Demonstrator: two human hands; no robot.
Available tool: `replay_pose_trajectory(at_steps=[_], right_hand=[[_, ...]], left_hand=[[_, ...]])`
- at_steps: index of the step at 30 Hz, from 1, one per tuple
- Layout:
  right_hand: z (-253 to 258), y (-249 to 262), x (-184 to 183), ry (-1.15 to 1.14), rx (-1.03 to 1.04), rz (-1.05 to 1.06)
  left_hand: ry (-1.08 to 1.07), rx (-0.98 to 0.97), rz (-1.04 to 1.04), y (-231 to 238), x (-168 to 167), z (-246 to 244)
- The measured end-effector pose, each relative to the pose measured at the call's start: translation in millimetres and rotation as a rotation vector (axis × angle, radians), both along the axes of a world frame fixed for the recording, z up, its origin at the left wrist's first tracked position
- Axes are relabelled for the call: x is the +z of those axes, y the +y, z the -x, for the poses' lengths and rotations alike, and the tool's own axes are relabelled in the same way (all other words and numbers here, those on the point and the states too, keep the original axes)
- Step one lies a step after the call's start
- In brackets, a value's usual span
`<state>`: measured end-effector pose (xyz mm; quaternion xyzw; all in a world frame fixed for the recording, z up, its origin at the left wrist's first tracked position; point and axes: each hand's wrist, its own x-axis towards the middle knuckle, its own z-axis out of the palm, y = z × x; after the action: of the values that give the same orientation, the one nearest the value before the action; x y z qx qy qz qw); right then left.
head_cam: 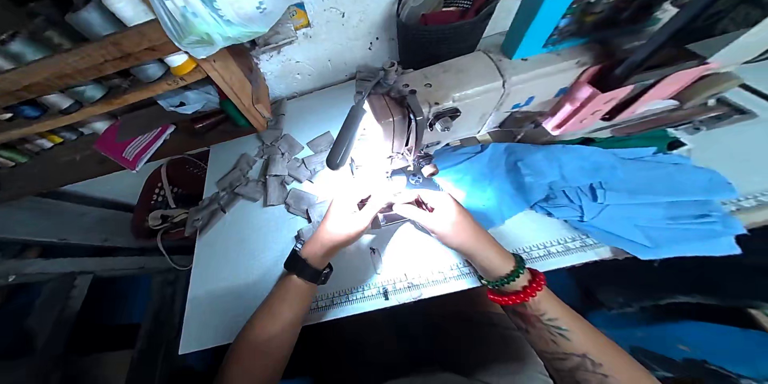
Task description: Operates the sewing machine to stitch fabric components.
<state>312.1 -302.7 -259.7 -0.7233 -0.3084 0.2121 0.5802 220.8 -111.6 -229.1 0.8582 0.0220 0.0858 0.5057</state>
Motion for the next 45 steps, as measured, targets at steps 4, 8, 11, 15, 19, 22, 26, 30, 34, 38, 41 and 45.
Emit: replay_pose_trajectory(at_steps=[4, 8, 11, 15, 19, 22, 26, 30, 34, 38, 41, 45], right_hand=[[2, 1, -1, 0.02, 0.01, -0.052], [1, 2, -3, 0.012, 0.016, -0.017], [-2, 2, -3, -0.047, 0.044, 0.076], [-7, -9, 2, -0.195, 0.035, 0.33], [2, -19, -2, -0.498, -0.07, 0.47], [9, -19, -7, -0.636, -0.079, 0.522], [9, -16, -13, -0.756, -0.076, 0.533], [7, -14, -15, -0.856, -0.072, 0.515], [10, -15, -15, -0.949, -0.072, 0.518], [10, -9, -5, -0.983, -0.052, 0.541], [2, -2, -3, -0.979, -0.022, 0.498], [3, -4, 0, -0.93, -0.027, 0.611]], left_hand=[[0.334, -0.07, 0.039, 6, 7, -2], [0.377, -0.097, 0.094, 6, -3, -7], [0.348, -0.054, 0.033, 2, -5, -10], [0.306, -0.003, -0.211, 0, -9, -19], [0.321, 0.102, -0.398, -1, -11, -31], [0.357, 0.142, -0.404, 1, -13, -39], [0.401, 0.195, -0.224, 5, -15, -47], [0.357, 0.184, -0.169, 9, -17, -50], [0.325, 0.175, -0.176, 10, -18, -51], [0.317, 0.152, -0.23, 14, -13, -53], [0.276, 0.182, -0.196, 19, -12, -57], [0.169, 0.23, -0.306, 33, -27, -67]])
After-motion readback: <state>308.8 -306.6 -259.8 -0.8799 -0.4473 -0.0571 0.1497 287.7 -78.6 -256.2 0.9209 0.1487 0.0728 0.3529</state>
